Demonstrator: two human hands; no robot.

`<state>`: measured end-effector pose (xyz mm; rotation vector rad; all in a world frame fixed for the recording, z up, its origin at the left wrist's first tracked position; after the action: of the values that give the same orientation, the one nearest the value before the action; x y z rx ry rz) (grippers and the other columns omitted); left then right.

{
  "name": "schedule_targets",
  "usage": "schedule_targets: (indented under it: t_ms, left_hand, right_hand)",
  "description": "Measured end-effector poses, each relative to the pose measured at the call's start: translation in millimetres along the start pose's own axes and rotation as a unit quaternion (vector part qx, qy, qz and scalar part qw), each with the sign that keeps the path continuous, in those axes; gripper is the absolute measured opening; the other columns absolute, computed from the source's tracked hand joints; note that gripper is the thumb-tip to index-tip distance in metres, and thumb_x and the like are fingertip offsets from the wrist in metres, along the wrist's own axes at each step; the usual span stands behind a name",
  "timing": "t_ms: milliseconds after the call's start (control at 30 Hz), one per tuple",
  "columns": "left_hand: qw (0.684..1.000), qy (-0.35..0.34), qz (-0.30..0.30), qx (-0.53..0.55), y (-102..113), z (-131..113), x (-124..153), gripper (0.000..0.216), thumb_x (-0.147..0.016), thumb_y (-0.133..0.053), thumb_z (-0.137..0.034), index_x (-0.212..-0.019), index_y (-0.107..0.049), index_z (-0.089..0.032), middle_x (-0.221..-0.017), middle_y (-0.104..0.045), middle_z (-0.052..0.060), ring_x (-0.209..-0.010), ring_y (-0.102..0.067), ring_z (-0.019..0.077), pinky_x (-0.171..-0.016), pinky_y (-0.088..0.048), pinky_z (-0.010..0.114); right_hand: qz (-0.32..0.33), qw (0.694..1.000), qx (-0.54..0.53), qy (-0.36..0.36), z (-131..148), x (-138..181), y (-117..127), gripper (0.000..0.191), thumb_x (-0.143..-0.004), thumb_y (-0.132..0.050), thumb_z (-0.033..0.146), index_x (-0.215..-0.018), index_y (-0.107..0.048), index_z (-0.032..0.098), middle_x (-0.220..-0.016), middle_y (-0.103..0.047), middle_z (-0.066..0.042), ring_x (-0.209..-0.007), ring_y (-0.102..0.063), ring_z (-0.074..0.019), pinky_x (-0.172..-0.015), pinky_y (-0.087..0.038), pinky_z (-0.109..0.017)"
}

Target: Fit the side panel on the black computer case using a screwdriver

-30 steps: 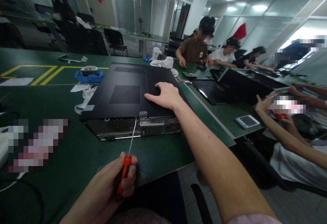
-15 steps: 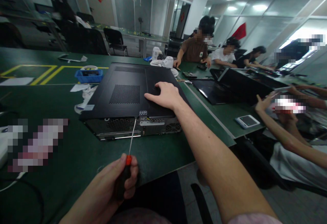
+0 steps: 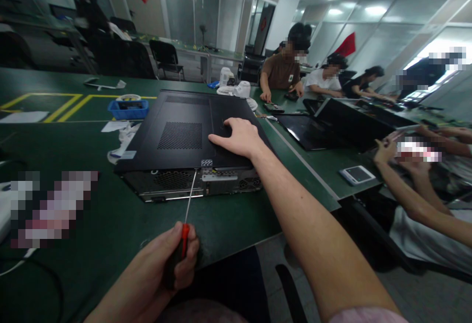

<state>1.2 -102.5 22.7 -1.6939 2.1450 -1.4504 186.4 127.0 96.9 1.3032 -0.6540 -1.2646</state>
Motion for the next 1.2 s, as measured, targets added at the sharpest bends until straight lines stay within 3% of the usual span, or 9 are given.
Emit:
schedule_targets:
  t_ms: [133,233,467,633,833,1067,1200]
  left_hand:
    - [1.0,-0.001,0.003,0.002,-0.4,0.7,1.0,0.034,-0.097,-0.053,-0.049,-0.094,-0.063,-0.017,-0.066,-0.05,-0.003,-0.053,-0.037,0.0072,-0.053,-0.029,0.024]
    - [1.0,0.0,0.007,0.023,0.5,0.7,1.1,0.03,-0.096,-0.057,-0.048,-0.096,-0.061,-0.018,-0.069,-0.049,-0.005,-0.053,-0.034,0.0058,-0.052,-0.026,0.023]
    - [0.999,0.003,0.036,0.004,-0.6,0.8,-0.2,0.035,-0.09,-0.066,-0.046,-0.075,-0.055,-0.017,-0.064,-0.043,-0.005,-0.054,-0.031,0.006,-0.053,-0.027,0.022]
    - [1.0,0.005,0.001,0.006,-1.6,1.4,0.8,0.035,-0.089,-0.066,-0.052,-0.086,-0.061,-0.017,-0.073,-0.055,0.0,-0.058,-0.041,0.0074,-0.053,-0.029,0.022]
    - [1.0,0.006,-0.006,0.022,-0.5,0.8,0.9,0.033,-0.091,-0.064,-0.05,-0.099,-0.063,-0.018,-0.072,-0.051,-0.003,-0.056,-0.039,0.006,-0.054,-0.029,0.021]
    - [1.0,0.0,0.011,0.011,1.0,1.0,1.3,0.033,-0.089,-0.068,-0.047,-0.08,-0.058,-0.016,-0.075,-0.051,-0.003,-0.057,-0.037,0.0051,-0.053,-0.029,0.022]
    - [1.0,0.0,0.001,0.014,0.2,1.3,1.1,0.035,-0.088,-0.068,-0.051,-0.086,-0.061,-0.017,-0.074,-0.054,-0.001,-0.056,-0.039,0.0063,-0.052,-0.028,0.022]
  right_hand:
    - [0.001,1.0,-0.004,-0.001,1.2,0.5,0.8,0.073,-0.08,-0.06,0.075,-0.128,-0.066,0.019,-0.137,-0.065,-0.013,-0.126,-0.059,-0.0363,-0.109,-0.045,-0.055]
    - [0.003,1.0,-0.004,-0.001,2.0,0.7,1.6,0.073,-0.08,-0.06,0.074,-0.128,-0.066,0.02,-0.136,-0.065,-0.013,-0.126,-0.059,-0.0365,-0.108,-0.045,-0.055]
    - [0.003,1.0,-0.002,-0.001,1.5,1.0,1.6,0.072,-0.08,-0.06,0.075,-0.128,-0.066,0.021,-0.136,-0.065,-0.012,-0.126,-0.058,-0.0367,-0.108,-0.044,-0.056]
    - [0.005,1.0,-0.004,-0.002,2.3,1.2,2.4,0.072,-0.08,-0.06,0.075,-0.128,-0.066,0.021,-0.137,-0.065,-0.012,-0.127,-0.058,-0.0367,-0.109,-0.044,-0.056]
    - [0.002,1.0,0.001,0.0,1.2,0.8,1.8,0.072,-0.08,-0.059,0.075,-0.127,-0.066,0.021,-0.136,-0.065,-0.011,-0.126,-0.058,-0.0361,-0.108,-0.045,-0.054]
    - [-0.001,1.0,0.0,0.0,1.1,1.3,1.2,0.073,-0.08,-0.059,0.075,-0.128,-0.066,0.02,-0.136,-0.065,-0.012,-0.126,-0.058,-0.0368,-0.109,-0.045,-0.055]
    - [0.003,1.0,0.001,-0.002,2.0,1.0,1.3,0.071,-0.08,-0.059,0.075,-0.127,-0.066,0.022,-0.136,-0.065,-0.012,-0.126,-0.058,-0.0372,-0.108,-0.044,-0.057]
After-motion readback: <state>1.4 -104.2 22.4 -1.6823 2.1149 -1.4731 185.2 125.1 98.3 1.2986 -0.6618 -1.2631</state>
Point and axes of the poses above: each hand's wrist, its own x-axis away from the middle knuckle, its own y-axis out of the back of the hand, z = x × y, the point moved 1 cm from there along -x, towards the middle knuckle
